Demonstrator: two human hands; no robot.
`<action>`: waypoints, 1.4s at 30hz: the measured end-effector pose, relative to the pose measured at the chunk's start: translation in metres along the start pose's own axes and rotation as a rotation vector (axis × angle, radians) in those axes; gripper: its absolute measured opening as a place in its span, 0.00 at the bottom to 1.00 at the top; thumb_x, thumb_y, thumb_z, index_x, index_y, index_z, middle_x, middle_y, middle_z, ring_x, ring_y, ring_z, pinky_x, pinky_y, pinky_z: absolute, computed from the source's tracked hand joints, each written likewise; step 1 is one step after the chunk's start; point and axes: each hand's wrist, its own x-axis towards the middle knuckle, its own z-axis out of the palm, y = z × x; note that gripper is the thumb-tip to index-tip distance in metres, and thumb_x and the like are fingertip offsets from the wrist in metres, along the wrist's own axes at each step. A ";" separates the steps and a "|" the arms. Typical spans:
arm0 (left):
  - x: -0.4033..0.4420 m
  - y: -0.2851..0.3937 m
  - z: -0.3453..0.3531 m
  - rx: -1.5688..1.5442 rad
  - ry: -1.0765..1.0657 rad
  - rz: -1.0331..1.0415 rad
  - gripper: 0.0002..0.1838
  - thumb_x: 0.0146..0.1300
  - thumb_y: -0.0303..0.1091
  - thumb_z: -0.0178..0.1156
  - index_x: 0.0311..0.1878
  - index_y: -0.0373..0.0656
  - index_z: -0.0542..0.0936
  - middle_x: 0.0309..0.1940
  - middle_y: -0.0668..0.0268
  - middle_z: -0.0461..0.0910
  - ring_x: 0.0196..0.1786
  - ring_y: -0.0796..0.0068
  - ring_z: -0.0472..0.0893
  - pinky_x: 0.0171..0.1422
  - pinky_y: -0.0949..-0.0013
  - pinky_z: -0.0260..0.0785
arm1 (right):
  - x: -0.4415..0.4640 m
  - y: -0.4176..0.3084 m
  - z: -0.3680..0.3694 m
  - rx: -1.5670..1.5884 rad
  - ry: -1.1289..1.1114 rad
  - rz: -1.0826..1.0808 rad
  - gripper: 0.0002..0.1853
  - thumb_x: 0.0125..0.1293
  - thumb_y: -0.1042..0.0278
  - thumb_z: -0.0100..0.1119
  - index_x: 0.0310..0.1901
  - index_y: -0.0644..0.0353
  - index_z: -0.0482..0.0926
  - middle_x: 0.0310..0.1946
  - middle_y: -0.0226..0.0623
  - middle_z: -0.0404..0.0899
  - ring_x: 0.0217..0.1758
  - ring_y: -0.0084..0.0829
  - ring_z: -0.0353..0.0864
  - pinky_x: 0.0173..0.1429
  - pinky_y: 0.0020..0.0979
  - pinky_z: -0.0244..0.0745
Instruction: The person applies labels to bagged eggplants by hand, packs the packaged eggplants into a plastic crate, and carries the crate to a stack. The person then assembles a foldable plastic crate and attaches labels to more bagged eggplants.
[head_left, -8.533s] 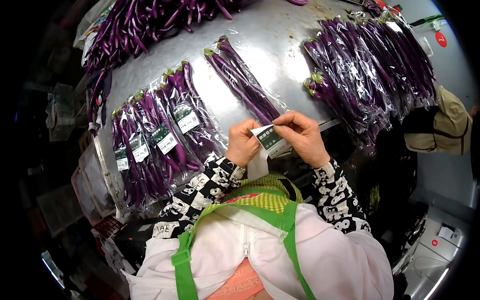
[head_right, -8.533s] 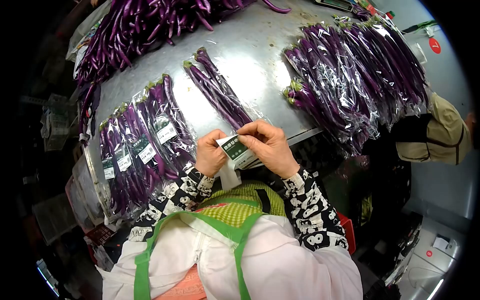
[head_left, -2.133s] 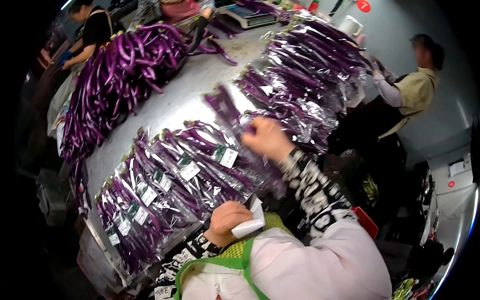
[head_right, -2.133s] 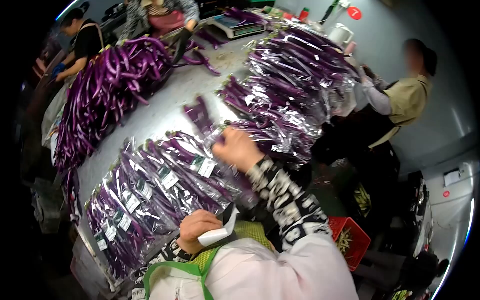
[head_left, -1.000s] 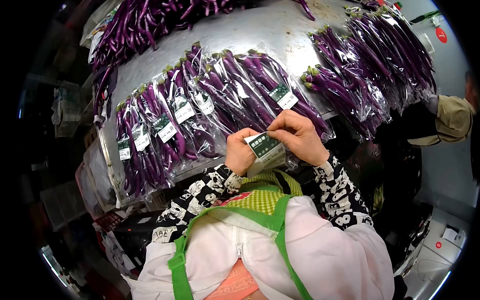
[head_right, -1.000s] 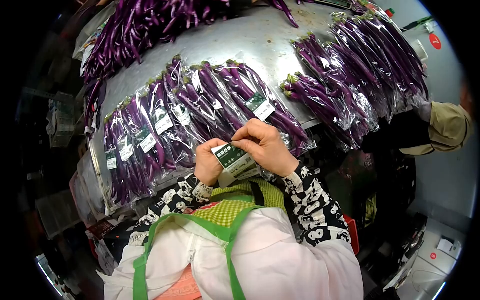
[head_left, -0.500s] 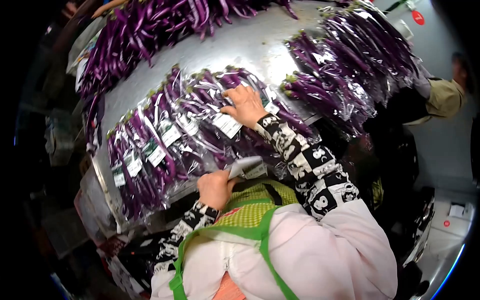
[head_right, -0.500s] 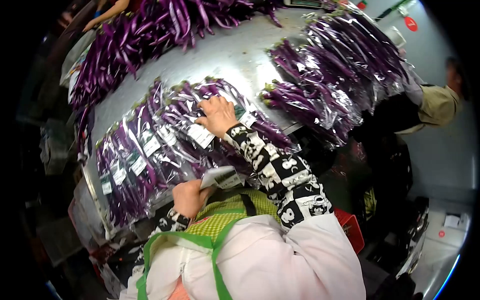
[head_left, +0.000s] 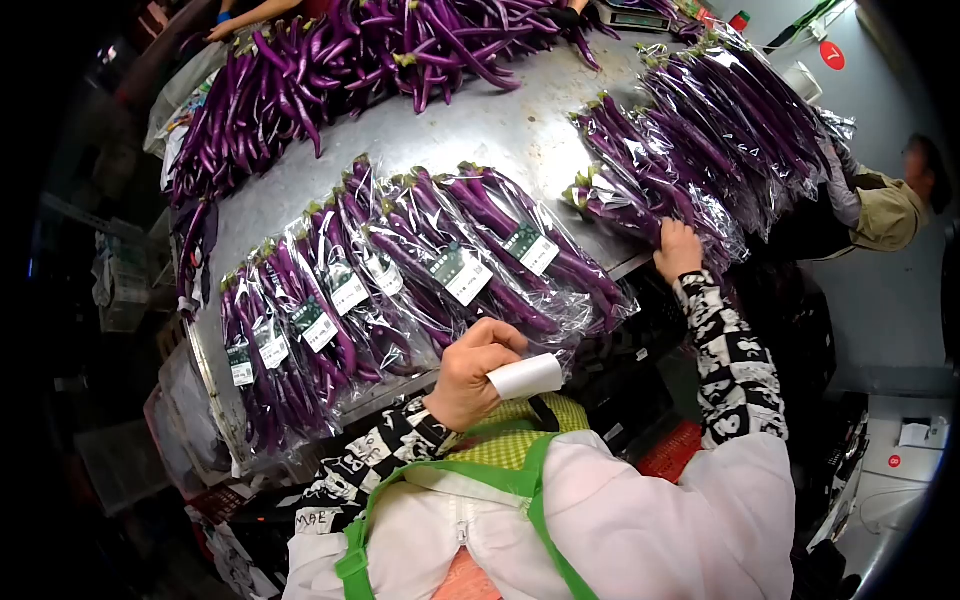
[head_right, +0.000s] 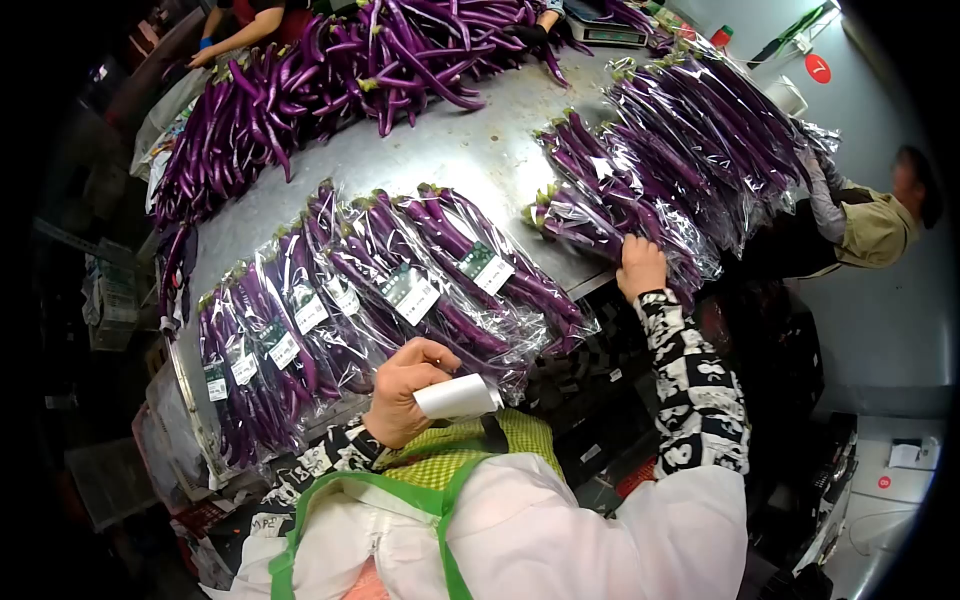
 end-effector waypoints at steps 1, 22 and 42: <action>0.001 0.000 0.004 0.002 0.030 0.006 0.09 0.48 0.25 0.69 0.34 0.38 0.82 0.37 0.62 0.77 0.36 0.71 0.79 0.36 0.73 0.71 | 0.008 0.000 -0.011 0.077 0.013 0.021 0.22 0.44 0.65 0.64 0.41 0.59 0.69 0.36 0.44 0.75 0.42 0.47 0.75 0.44 0.45 0.71; 0.005 -0.013 0.017 -0.271 0.011 -0.028 0.10 0.51 0.25 0.69 0.38 0.38 0.83 0.36 0.62 0.81 0.38 0.74 0.81 0.41 0.75 0.73 | -0.023 -0.190 -0.083 0.740 0.054 -0.273 0.27 0.50 0.66 0.64 0.52 0.68 0.72 0.36 0.44 0.69 0.42 0.44 0.70 0.47 0.40 0.67; 0.023 -0.062 0.012 -0.321 0.121 -0.484 0.16 0.54 0.30 0.69 0.17 0.40 0.73 0.16 0.78 0.71 0.22 0.91 0.67 0.23 0.79 0.60 | -0.048 -0.181 -0.170 1.758 -0.472 0.109 0.13 0.61 0.77 0.62 0.48 0.68 0.78 0.37 0.30 0.80 0.41 0.18 0.78 0.47 0.20 0.74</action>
